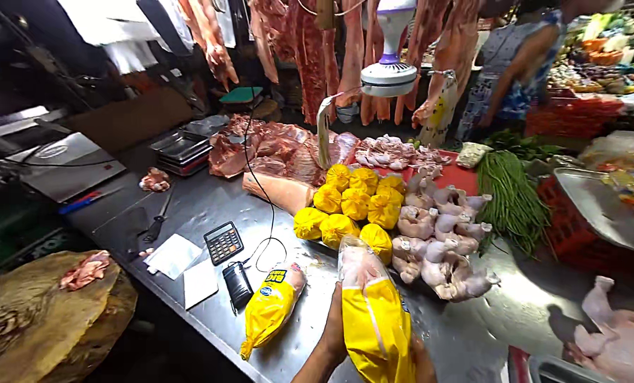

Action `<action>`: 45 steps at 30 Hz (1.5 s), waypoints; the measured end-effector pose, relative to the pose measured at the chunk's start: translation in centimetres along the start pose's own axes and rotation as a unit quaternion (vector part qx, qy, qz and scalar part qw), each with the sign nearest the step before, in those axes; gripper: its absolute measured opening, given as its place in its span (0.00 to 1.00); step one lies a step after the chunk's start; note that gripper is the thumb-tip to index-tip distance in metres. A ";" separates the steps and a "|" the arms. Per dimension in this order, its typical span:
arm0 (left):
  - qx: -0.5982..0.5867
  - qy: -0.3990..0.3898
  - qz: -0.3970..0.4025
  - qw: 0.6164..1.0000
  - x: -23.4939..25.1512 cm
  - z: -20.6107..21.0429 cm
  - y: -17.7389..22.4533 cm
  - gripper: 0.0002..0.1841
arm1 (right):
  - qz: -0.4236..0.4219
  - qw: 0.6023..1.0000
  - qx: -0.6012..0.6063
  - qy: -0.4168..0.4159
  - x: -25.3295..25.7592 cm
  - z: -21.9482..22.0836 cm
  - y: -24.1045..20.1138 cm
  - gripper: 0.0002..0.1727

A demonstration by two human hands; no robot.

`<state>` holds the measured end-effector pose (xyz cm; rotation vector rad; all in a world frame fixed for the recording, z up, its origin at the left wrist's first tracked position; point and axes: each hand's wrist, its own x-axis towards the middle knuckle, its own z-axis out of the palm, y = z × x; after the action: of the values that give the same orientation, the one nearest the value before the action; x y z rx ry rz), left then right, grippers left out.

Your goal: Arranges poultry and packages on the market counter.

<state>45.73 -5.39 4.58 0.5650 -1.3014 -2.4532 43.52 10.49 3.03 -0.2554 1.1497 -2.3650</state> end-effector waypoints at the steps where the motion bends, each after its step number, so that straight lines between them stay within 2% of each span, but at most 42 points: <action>1: 0.076 -0.005 0.002 0.997 0.6 -0.8 0.7 0.36 | 0.003 1.000 0.023 0.001 0.4 0.3 -0.2 0.14; 3: 0.180 -0.033 0.003 0.983 2.0 -2.0 3.2 0.36 | 0.005 0.999 0.038 0.020 1.5 1.3 -0.6 0.12; 4: 0.198 -0.051 0.011 0.979 2.7 -2.3 4.4 0.37 | 0.004 0.999 0.038 0.034 2.2 1.7 -0.4 0.15; 6: 0.233 -0.098 0.013 0.968 4.0 -2.9 6.6 0.46 | 0.004 0.998 0.015 0.055 4.1 2.5 0.8 0.35; 8: 0.273 -0.099 -0.006 0.957 6.1 -3.1 8.2 0.53 | 0.003 0.997 -0.046 0.059 6.9 4.0 1.4 0.55; 10: 0.296 -0.085 -0.025 0.951 9.0 -3.2 10.1 0.46 | -0.031 0.994 -0.095 0.034 10.4 5.7 1.5 0.60; 12: 0.307 -0.083 -0.061 0.946 12.4 -3.5 12.3 0.36 | -0.061 0.990 -0.126 0.016 13.9 7.2 1.2 0.57; 14: 0.295 -0.097 -0.095 0.946 16.2 -3.9 14.3 0.32 | -0.061 0.984 -0.163 0.022 17.4 9.0 0.6 0.52; 18: 0.244 -0.105 -0.056 0.962 24.1 -4.4 16.2 0.31 | -0.044 0.966 -0.249 0.056 25.1 12.1 -0.5 0.45; 23: 0.208 -0.127 -0.142 0.959 32.9 -5.9 16.2 0.31 | 0.019 0.953 -0.288 0.094 34.0 12.6 0.7 0.42; 26: 0.207 -0.120 -0.154 0.959 36.0 -6.4 15.3 0.29 | 0.006 0.948 -0.304 0.099 36.6 12.6 1.7 0.42; 31: 0.297 -0.088 -0.133 0.942 36.9 -6.3 14.7 0.27 | 0.039 0.951 -0.283 0.117 37.0 12.3 1.7 0.40; 34: 0.342 -0.077 -0.118 0.929 37.3 -5.3 15.1 0.28 | 0.026 0.958 -0.245 0.144 37.0 12.2 2.4 0.39; 39: 0.316 -0.076 -0.143 0.935 38.2 -6.1 15.0 0.23 | -0.010 0.957 -0.251 0.143 36.8 12.5 4.1 0.42; 42: 0.294 -0.067 -0.128 0.945 37.8 -6.7 14.6 0.21 | -0.038 0.952 -0.268 0.142 36.7 12.1 4.8 0.43; 45: 0.290 -0.070 -0.084 0.951 35.4 -7.0 14.7 0.26 | -0.049 0.945 -0.296 0.129 34.6 11.8 4.4 0.44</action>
<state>19.29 -33.97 6.36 0.6665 -2.1361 -2.2487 19.70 -17.45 5.43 -0.2063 2.0083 -2.1139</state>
